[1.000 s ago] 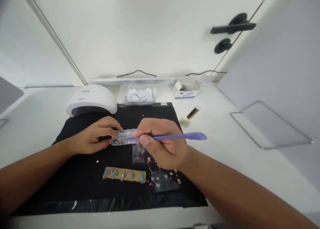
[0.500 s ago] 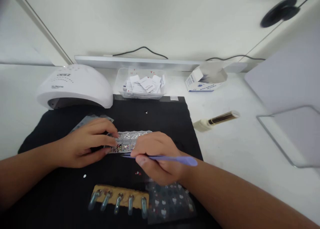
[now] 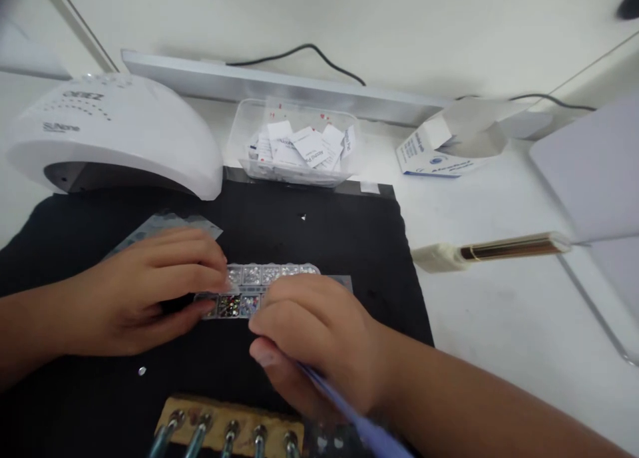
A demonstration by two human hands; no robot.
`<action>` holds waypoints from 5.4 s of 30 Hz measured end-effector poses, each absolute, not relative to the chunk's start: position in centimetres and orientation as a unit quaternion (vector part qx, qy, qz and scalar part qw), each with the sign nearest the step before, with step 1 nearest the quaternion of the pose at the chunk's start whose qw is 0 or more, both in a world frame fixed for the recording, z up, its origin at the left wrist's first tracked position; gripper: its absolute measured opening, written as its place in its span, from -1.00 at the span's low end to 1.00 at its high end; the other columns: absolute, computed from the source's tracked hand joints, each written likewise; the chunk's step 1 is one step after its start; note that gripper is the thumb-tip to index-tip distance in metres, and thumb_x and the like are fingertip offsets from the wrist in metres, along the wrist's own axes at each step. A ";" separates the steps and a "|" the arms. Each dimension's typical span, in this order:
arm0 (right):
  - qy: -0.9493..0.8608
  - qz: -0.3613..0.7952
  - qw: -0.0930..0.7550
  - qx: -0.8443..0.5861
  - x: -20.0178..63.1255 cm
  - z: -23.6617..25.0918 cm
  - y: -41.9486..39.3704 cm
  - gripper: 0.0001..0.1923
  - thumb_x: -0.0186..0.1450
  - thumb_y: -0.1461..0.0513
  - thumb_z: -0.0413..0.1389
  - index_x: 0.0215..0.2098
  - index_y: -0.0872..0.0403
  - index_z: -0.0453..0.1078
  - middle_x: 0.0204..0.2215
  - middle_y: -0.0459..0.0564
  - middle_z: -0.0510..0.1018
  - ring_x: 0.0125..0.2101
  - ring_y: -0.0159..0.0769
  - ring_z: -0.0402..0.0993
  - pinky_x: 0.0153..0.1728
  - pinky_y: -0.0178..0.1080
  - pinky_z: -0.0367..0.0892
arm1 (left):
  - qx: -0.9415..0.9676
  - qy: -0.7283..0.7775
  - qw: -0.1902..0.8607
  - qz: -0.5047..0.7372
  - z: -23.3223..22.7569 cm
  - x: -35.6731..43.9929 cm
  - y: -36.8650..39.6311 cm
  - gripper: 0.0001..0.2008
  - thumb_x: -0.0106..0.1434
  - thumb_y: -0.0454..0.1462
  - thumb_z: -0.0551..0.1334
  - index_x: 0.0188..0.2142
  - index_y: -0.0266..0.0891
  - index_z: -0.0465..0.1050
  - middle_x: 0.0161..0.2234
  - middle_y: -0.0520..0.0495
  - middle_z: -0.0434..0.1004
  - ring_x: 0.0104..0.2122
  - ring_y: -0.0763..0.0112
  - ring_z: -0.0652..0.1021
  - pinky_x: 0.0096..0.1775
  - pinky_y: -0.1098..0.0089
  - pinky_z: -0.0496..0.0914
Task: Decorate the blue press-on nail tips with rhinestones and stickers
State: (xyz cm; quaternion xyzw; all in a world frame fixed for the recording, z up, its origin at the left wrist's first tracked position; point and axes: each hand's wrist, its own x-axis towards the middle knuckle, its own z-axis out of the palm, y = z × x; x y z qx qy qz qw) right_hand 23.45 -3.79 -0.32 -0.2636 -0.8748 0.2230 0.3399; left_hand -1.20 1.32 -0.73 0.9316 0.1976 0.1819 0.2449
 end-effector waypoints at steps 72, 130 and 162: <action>-0.877 0.223 0.305 -0.295 24.3 0.8 -4.2 -0.96 0.37 0.31 0.06 -0.23 0.13 0.35 -0.40 -0.01 0.59 -0.35 -0.33 0.58 -0.24 -0.21 0.56 | 0.944 0.180 0.217 0.172 -0.5 -1.0 1.2 -0.90 0.37 -0.35 0.13 -0.16 -0.20 0.39 -0.27 -0.02 0.49 -0.26 0.33 0.42 -0.21 0.29 0.26; -0.880 0.225 0.347 -0.234 23.6 -1.3 -3.2 -0.78 0.45 0.26 -0.10 -0.26 0.14 0.34 -0.45 -0.05 0.55 -0.43 -0.38 0.51 -0.31 -0.27 0.49 | 0.941 0.184 0.227 0.169 -0.8 -1.1 1.2 -0.91 0.35 -0.37 0.14 -0.17 -0.19 0.36 -0.25 -0.01 0.49 -0.26 0.33 0.41 -0.19 0.28 0.25; -0.868 0.247 0.350 -0.251 24.2 -0.2 -4.1 -0.82 0.46 0.23 -0.07 -0.18 0.07 0.35 -0.38 0.01 0.58 -0.33 -0.30 0.57 -0.18 -0.18 0.54 | 0.952 0.179 0.179 0.170 -0.9 -1.1 1.3 -0.89 0.35 -0.31 0.14 -0.15 -0.19 0.40 -0.26 -0.04 0.51 -0.25 0.30 0.45 -0.16 0.26 0.30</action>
